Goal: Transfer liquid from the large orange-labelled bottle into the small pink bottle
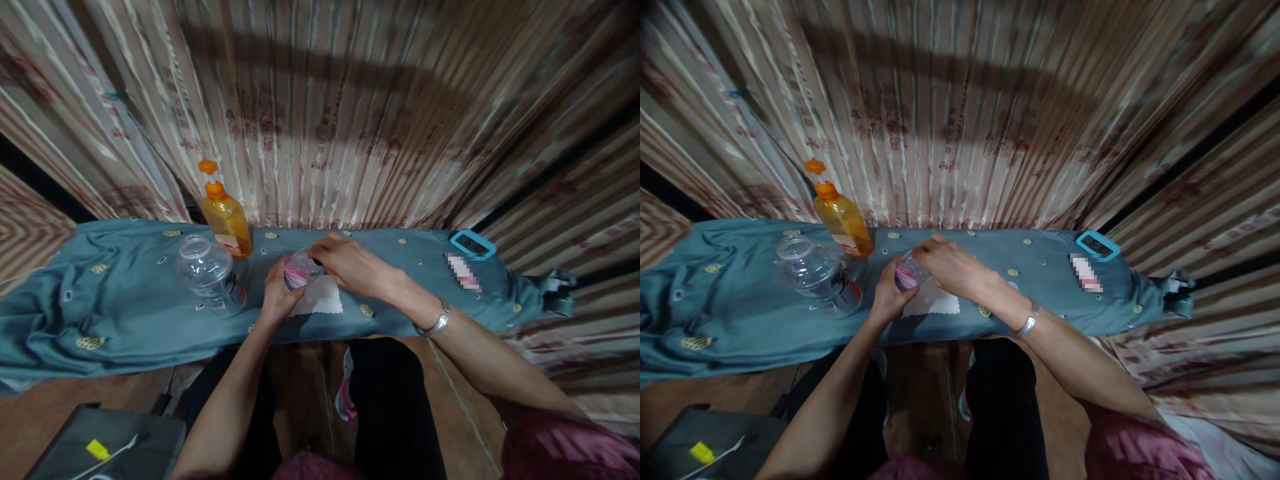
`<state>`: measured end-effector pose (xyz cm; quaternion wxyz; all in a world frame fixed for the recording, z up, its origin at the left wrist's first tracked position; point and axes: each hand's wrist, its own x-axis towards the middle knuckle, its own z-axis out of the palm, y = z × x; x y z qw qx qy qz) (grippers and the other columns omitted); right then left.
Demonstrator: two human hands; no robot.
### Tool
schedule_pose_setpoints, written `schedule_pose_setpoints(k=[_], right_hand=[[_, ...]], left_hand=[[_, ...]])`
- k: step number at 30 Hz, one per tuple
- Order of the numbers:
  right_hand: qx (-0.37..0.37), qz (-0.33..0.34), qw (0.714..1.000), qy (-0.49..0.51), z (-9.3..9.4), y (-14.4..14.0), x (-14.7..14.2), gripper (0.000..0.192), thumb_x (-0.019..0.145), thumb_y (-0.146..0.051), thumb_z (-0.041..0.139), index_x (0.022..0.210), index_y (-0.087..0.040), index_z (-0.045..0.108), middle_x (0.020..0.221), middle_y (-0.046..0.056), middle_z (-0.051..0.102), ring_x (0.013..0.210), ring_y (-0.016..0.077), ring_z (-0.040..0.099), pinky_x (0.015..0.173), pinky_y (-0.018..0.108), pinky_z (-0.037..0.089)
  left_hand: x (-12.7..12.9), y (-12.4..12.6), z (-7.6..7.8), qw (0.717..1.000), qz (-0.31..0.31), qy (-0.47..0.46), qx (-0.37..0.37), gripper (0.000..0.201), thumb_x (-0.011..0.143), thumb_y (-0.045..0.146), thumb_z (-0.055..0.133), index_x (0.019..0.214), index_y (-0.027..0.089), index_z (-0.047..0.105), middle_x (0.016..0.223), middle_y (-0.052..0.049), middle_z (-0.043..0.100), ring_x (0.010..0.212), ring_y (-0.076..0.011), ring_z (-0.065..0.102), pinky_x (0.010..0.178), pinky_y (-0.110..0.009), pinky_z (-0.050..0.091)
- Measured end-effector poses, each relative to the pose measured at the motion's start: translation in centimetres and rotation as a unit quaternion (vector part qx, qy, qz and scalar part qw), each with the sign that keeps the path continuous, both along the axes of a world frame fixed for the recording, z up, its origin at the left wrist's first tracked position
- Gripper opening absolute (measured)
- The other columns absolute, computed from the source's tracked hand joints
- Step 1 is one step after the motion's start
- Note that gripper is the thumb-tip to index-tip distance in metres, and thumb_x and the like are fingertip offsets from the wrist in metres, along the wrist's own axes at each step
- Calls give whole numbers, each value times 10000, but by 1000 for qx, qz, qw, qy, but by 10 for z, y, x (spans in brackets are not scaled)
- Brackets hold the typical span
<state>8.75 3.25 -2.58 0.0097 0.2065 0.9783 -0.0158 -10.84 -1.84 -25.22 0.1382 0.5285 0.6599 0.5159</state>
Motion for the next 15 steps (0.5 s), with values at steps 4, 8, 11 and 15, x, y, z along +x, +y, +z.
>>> schedule_pose_setpoints(k=[4,8,11,15], right_hand=[[19,-56,998,2,-11,-7,12,330,1205,-152,773,1533,-113,760,1512,244,868,1408,386,810,1106,465,653],[34,-126,991,-22,-13,-11,18,260,1269,-371,760,1399,-154,821,1217,108,931,1051,306,920,962,492,746],[34,-104,994,-32,-8,-17,24,164,1214,-202,822,1373,-162,838,1261,95,932,1147,300,916,1005,469,749],[32,-50,998,-24,-3,-28,33,344,1153,66,714,1428,-112,818,1349,202,917,1352,339,841,1066,426,699]], left_hand=[[5,-2,-3,1000,-13,19,2,841,714,268,955,1511,220,690,1529,-180,825,1462,-462,787,1327,-639,630],[10,-2,-10,1000,-6,22,14,834,671,276,940,1472,249,710,1514,-175,834,1451,-482,784,1336,-672,620],[14,-1,-12,1000,-14,13,17,832,653,281,927,1459,250,721,1506,-177,835,1449,-486,785,1337,-664,627],[16,0,-12,999,-27,6,17,817,655,292,926,1448,264,731,1504,-156,837,1438,-464,791,1337,-632,639]])
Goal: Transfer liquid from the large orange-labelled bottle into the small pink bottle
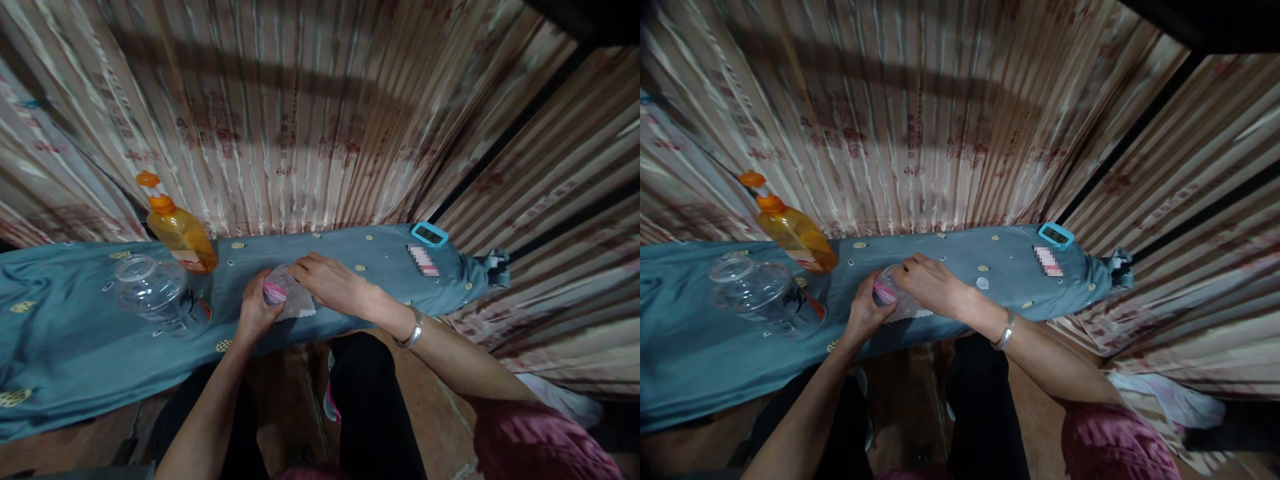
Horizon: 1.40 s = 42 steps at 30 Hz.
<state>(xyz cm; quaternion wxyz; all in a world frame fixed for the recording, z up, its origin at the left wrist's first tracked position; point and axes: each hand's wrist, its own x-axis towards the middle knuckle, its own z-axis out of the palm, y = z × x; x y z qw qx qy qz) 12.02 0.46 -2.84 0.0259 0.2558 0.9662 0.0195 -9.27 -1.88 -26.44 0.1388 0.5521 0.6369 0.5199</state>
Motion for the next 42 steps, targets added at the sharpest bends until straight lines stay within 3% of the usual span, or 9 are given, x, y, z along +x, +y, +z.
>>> schedule_pose_setpoints(k=[4,8,11,17,25,31,36,39,42], right_hand=[[3,0,1000,19,1,-2,6,418,1170,106,609,1455,-124,809,1449,218,882,1420,330,792,1170,452,671],[0,-74,997,37,-9,21,17,343,1195,-92,782,1521,-194,790,1550,126,841,1474,355,794,1209,569,693],[-19,-184,983,12,-37,51,31,379,1179,-364,897,1519,-230,800,1540,118,842,1317,355,864,1109,593,747],[-75,-306,947,-58,-114,84,58,407,1163,-401,917,1522,-248,799,1552,118,831,1288,347,868,1059,555,760],[-52,-303,951,15,-150,73,71,431,1173,-400,901,1561,-252,785,1627,133,801,1364,369,842,1124,602,740],[-56,-249,960,113,-168,41,74,433,1179,-389,894,1573,-250,781,1643,136,797,1387,375,836,1147,624,733],[-73,-201,954,212,-185,18,71,449,1179,-378,893,1594,-256,774,1687,141,777,1449,394,812,1194,655,710],[-86,-184,941,273,-198,3,70,448,1188,-378,881,1607,-266,771,1702,144,773,1486,401,797,1228,674,692],[-106,-173,923,328,-215,-20,72,451,1199,-390,865,1621,-264,767,1689,150,793,1515,409,796,1267,703,669]], left_hand=[[-3,-1,0,1000,10,-6,-6,798,652,289,948,1421,271,735,1474,-151,842,1415,-462,802,1315,-630,659],[-4,-3,3,999,38,-26,-17,836,675,322,977,1464,277,705,1496,-147,829,1447,-468,802,1316,-648,658],[-3,-6,6,996,59,-61,-7,842,700,340,1008,1478,285,690,1486,-144,839,1415,-464,823,1278,-655,679],[-6,-16,6,989,82,-117,-31,881,678,369,1067,1455,278,663,1362,-113,879,1222,-398,888,1155,-607,733],[18,-2,8,988,31,-141,-51,768,702,230,1085,1363,294,699,1306,-98,876,1241,-422,887,1161,-622,723],[27,4,3,985,29,-161,-64,924,695,197,1061,1518,273,648,1526,-142,839,1439,-401,842,1284,-556,673],[26,1,0,982,28,-179,-48,1126,607,227,1124,1612,257,616,1721,-210,736,1652,-456,708,1418,-637,562],[22,-19,0,982,48,-178,-29,1119,595,236,1139,1596,282,641,1744,-198,718,1713,-469,647,1442,-703,521],[8,-68,0,984,59,-166,12,899,749,346,1093,1548,298,683,1580,-154,809,1503,-403,803,1330,-657,639]])
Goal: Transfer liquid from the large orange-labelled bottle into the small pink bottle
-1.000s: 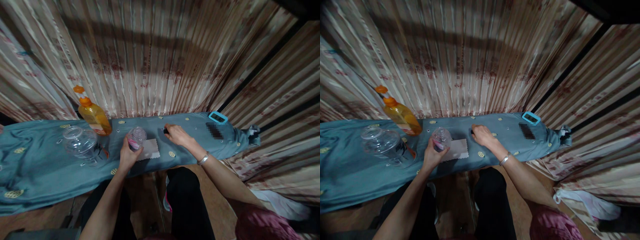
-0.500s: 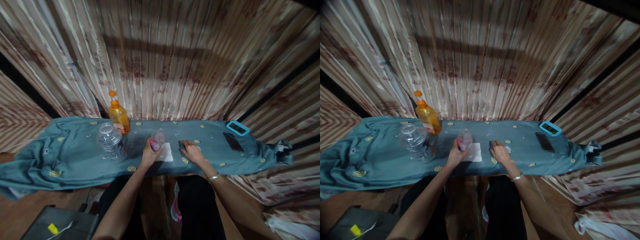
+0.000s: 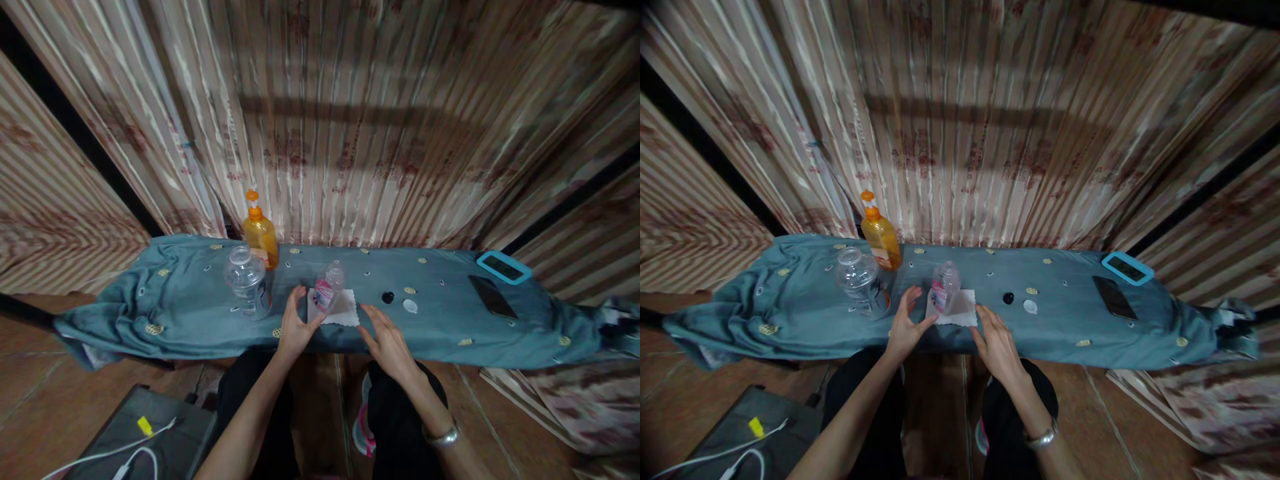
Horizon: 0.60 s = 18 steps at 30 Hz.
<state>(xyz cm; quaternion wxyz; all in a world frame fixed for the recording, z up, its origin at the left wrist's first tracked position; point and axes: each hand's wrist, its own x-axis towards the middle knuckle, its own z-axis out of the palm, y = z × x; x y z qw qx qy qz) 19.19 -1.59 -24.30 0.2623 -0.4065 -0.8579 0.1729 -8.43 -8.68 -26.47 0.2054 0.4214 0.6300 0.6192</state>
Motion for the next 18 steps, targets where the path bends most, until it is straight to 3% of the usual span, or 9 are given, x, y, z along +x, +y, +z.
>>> schedule_pose_setpoints(k=[3,4,6,9,11,15,18], right_hand=[[-23,19,998,50,-20,-33,1,449,1229,-369,784,1656,-235,749,1656,178,845,1530,414,824,1296,718,663],[-34,24,997,63,-26,-45,0,448,1239,-352,719,1662,-208,750,1649,208,858,1532,428,834,1289,714,678],[-60,29,994,84,-37,-68,-5,473,1235,-354,607,1633,-178,790,1613,259,879,1493,459,867,1242,699,726],[-105,42,988,103,-48,-97,-17,499,1188,-327,590,1597,-168,828,1593,261,890,1461,463,888,1231,685,734],[-134,55,983,110,-51,-111,-24,509,1154,-309,609,1574,-149,849,1571,265,901,1464,459,887,1243,657,727],[-195,73,970,122,-52,-133,-28,512,1130,-303,631,1560,-170,875,1575,236,907,1480,428,880,1264,598,714],[-238,74,959,137,-53,-147,-24,510,1117,-306,657,1567,-221,883,1572,203,916,1460,421,894,1256,624,717]], left_hand=[[-29,-57,4,997,58,50,27,695,896,501,1008,1488,277,722,1424,-128,841,1276,-339,870,1240,-584,702],[-42,-71,8,992,101,70,30,684,912,541,995,1483,278,724,1419,-130,836,1286,-346,862,1257,-590,690],[-70,-83,17,978,185,93,31,843,873,585,1018,1579,282,671,1566,-165,782,1496,-408,778,1374,-648,601],[-106,-63,33,970,232,76,21,1344,647,549,1155,1772,241,489,1873,-259,549,1829,-499,469,1532,-673,393],[-122,-36,41,972,229,45,-2,1443,575,466,1177,1791,219,440,1894,-281,524,1828,-503,477,1525,-642,410],[-132,-3,46,971,233,12,-53,1009,607,331,1109,1489,247,628,1473,-169,829,1507,-455,783,1336,-632,625],[-131,-5,49,969,243,9,-54,767,585,320,1076,1206,274,627,1224,-103,844,1349,-438,834,1252,-653,669]])
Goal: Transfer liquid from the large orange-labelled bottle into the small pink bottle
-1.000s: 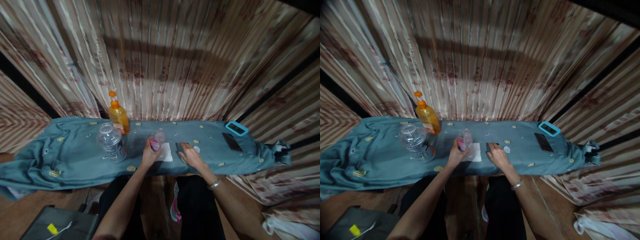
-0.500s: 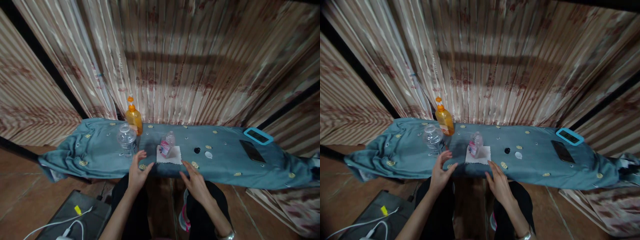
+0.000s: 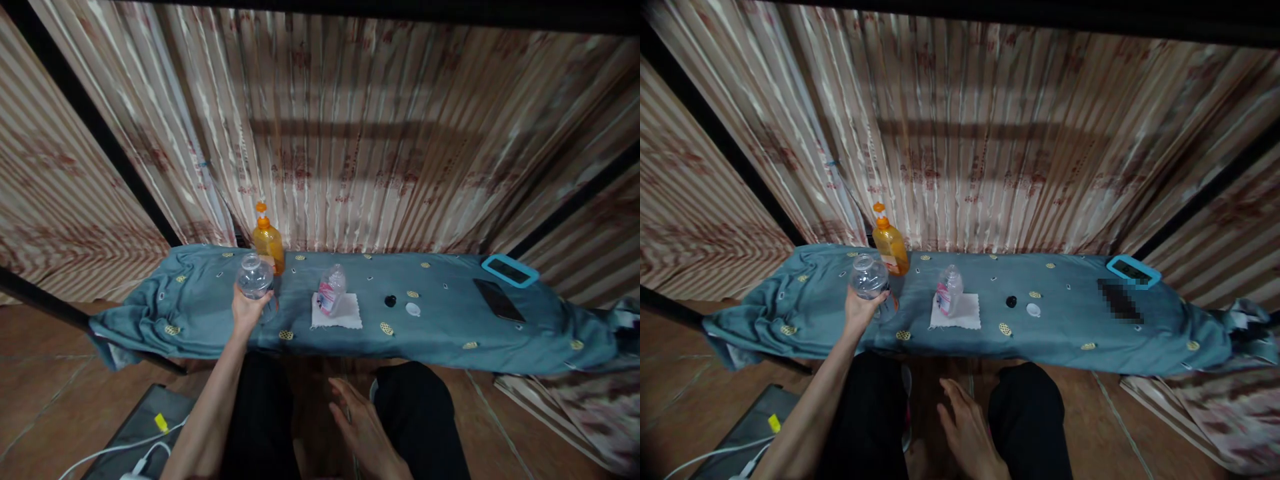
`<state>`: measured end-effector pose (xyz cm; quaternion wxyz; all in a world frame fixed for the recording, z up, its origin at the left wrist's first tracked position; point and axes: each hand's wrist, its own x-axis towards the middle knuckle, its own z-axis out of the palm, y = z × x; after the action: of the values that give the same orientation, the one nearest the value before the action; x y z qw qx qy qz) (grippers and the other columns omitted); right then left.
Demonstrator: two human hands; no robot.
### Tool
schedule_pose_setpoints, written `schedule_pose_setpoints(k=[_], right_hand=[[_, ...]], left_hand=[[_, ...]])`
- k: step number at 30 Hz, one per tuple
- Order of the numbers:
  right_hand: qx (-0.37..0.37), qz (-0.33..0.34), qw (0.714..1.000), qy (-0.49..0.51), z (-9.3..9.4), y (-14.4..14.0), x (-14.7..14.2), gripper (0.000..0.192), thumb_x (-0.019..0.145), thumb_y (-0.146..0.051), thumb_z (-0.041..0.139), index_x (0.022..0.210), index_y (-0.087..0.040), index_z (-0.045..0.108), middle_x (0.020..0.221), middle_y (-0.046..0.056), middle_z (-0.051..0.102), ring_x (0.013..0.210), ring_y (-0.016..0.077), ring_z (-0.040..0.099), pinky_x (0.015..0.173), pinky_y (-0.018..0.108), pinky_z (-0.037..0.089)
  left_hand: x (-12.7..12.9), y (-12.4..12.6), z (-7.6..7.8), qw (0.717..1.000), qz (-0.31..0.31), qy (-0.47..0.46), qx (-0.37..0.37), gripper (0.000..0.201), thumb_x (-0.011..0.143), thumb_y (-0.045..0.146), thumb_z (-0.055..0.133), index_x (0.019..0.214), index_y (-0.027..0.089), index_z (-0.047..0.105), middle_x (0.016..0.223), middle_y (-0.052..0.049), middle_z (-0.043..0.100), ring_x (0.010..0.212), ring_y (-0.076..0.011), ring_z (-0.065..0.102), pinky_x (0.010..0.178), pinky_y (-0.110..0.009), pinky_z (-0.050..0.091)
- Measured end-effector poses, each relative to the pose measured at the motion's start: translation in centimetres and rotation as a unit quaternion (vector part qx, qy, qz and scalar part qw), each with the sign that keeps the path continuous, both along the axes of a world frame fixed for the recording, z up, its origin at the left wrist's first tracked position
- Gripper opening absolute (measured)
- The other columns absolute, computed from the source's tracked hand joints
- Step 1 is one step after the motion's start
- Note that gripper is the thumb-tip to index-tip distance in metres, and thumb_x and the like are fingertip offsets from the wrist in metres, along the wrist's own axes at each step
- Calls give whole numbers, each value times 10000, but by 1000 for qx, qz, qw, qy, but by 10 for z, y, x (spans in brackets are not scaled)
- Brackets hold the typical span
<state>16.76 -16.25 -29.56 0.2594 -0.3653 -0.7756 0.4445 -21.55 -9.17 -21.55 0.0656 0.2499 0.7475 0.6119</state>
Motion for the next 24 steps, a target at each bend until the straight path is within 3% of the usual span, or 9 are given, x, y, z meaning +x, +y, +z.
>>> schedule_pose_setpoints(k=[4,7,9,12,14,16,18,21,24], right_hand=[[-52,-4,998,31,4,-11,1,520,1081,-306,701,1562,-246,891,1570,208,915,1370,447,930,1212,702,731],[-87,-12,994,72,13,-10,-5,541,1088,-309,741,1617,-289,857,1620,180,893,1474,443,872,1322,722,640],[-112,-20,988,105,19,-5,-11,656,1047,-328,856,1699,-307,794,1772,177,792,1668,466,725,1452,762,470],[-157,-17,971,180,26,7,-20,1042,882,-462,1095,1817,-295,666,1960,195,587,1864,497,455,1537,757,268],[-199,-4,949,246,27,14,-21,1195,807,-642,1141,1836,-311,632,1970,191,573,1871,491,441,1524,727,304],[-250,10,918,309,26,17,-15,1192,785,-770,1122,1799,-341,666,1922,169,645,1840,466,505,1507,688,348],[-305,32,883,356,20,14,-5,1052,853,-803,1069,1728,-327,732,1833,167,739,1751,454,628,1464,698,424],[-379,69,833,398,7,2,13,728,1034,-755,945,1548,-249,838,1567,158,901,1461,422,850,1310,733,600],[-425,72,795,427,-6,-11,28,610,1045,-792,921,1296,-236,913,1357,119,969,1311,376,913,1232,680,670]], left_hand=[[11,-23,16,999,-37,6,18,740,510,370,1082,1084,282,622,1148,-81,836,1247,-408,845,1255,-662,656],[35,-47,35,996,-89,2,29,775,476,444,1102,1122,250,720,1238,-137,887,1232,-417,851,1266,-660,647],[57,-64,48,990,-138,-22,20,789,463,502,1115,1117,217,778,1214,-157,914,1242,-445,857,1266,-672,647],[98,-88,66,966,-242,-92,6,773,454,545,1141,1074,185,850,1169,-168,940,1176,-447,877,1237,-655,675],[125,-102,75,938,-316,-142,14,746,497,551,1156,1086,182,886,1187,-166,949,1192,-433,882,1228,-608,690],[149,-115,79,908,-372,-190,34,771,526,572,1169,1133,174,909,1231,-176,947,1247,-437,876,1227,-574,693],[168,-124,80,880,-414,-228,38,819,565,591,1180,1213,168,914,1270,-178,937,1278,-428,865,1254,-556,672],[190,-129,74,837,-468,-278,52,901,564,619,1196,1293,185,895,1308,-174,918,1297,-435,853,1254,-570,662],[206,-120,63,795,-522,-302,66,943,563,663,1195,1317,186,891,1301,-177,910,1289,-446,850,1267,-601,647]])
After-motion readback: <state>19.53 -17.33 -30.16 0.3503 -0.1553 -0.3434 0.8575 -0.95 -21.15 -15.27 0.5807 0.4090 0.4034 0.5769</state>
